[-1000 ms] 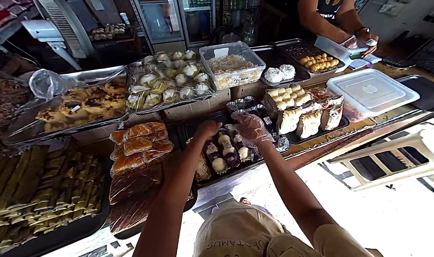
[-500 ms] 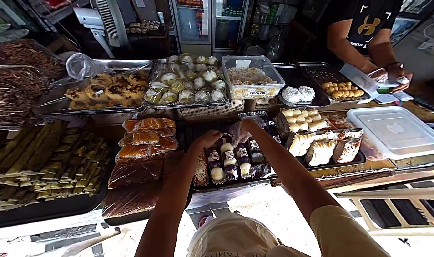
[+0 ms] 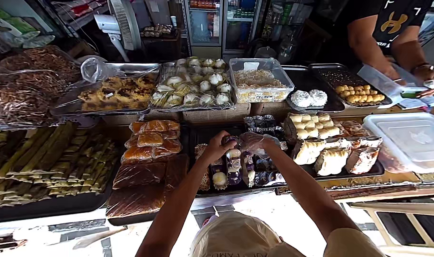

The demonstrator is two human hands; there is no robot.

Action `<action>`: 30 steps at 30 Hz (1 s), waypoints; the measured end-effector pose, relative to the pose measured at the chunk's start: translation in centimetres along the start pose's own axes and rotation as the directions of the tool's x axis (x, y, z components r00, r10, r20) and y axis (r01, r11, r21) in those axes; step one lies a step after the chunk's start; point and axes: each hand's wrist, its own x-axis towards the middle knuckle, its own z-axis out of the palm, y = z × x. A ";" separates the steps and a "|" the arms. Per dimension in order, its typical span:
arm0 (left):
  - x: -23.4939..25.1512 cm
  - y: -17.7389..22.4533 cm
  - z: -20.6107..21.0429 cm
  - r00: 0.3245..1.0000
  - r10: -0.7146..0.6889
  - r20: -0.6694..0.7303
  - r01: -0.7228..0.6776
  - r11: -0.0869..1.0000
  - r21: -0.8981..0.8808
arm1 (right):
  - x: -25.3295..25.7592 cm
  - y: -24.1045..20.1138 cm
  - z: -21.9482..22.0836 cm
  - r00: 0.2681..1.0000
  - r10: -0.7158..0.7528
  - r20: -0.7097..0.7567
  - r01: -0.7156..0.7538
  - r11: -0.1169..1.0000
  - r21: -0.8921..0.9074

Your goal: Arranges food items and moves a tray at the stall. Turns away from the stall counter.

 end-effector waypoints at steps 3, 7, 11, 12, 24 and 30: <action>0.1 1.5 -1.1 0.994 0.043 -0.103 -0.057 0.990 -0.133 | -1.5 -0.6 -1.1 1.000 0.012 0.027 -0.013 0.999 0.039; 1.0 2.5 -2.8 0.943 0.062 -0.328 -0.162 0.944 -0.288 | -4.2 0.6 -2.4 0.994 -0.097 -0.043 0.103 0.976 0.190; 3.4 1.5 -3.5 0.802 0.350 -0.484 -0.454 0.884 -0.113 | -7.7 1.1 -4.1 0.944 -0.106 -0.311 0.197 0.940 0.278; 4.2 1.4 -3.4 0.764 0.425 -0.485 -0.503 0.864 -0.034 | -7.9 1.1 -4.7 0.914 -0.090 -0.395 0.217 0.933 0.288; 8.3 -3.2 -1.6 0.892 0.070 -0.446 -0.164 0.971 -0.176 | -1.2 -5.8 -6.4 0.870 0.152 -0.469 -0.181 0.983 -0.016; 8.1 -2.3 -1.6 0.947 -0.064 -0.314 0.008 0.984 -0.178 | 3.3 -2.6 -4.7 0.824 0.168 -0.542 -0.065 0.977 0.204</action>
